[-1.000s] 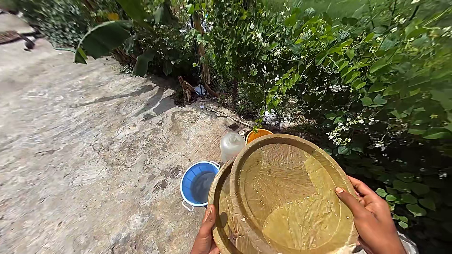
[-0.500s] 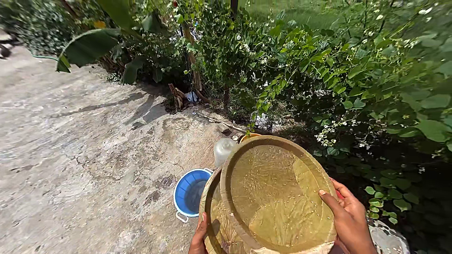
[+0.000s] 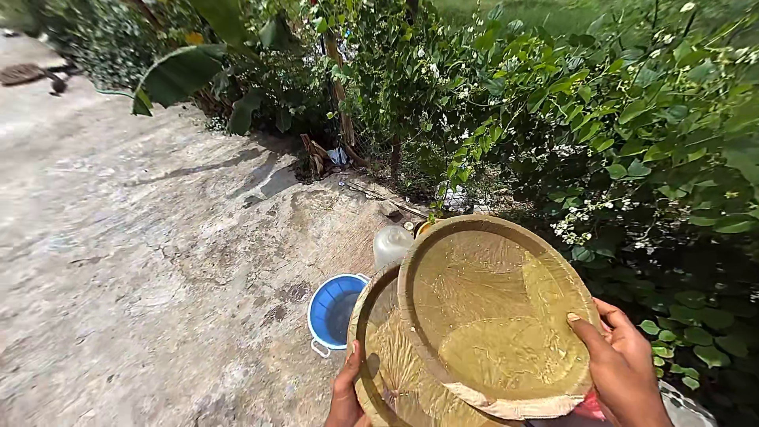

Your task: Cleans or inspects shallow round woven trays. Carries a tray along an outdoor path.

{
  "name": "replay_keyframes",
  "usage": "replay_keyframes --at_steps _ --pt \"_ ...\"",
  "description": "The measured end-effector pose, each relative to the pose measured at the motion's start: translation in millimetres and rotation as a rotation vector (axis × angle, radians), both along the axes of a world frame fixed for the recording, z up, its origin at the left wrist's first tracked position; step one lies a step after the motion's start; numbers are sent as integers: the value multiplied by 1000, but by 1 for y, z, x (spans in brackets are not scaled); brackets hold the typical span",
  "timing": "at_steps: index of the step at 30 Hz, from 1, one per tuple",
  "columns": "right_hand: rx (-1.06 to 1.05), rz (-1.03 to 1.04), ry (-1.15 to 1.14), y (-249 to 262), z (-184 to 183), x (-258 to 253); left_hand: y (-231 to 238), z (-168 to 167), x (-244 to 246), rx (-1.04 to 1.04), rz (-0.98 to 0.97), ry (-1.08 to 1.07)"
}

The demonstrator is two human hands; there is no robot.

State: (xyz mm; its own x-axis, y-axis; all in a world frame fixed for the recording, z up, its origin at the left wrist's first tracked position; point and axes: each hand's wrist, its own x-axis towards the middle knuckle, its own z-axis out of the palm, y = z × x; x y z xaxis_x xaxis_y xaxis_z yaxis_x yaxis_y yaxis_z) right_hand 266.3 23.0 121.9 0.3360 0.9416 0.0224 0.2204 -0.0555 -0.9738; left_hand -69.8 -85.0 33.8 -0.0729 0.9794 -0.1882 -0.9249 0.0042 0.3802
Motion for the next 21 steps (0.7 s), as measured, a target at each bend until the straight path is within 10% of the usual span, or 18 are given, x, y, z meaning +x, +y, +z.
replay_keyframes --at_steps 21 --pt "-81 5 0 -8 -1 1 -4 -1 2 -14 0 90"
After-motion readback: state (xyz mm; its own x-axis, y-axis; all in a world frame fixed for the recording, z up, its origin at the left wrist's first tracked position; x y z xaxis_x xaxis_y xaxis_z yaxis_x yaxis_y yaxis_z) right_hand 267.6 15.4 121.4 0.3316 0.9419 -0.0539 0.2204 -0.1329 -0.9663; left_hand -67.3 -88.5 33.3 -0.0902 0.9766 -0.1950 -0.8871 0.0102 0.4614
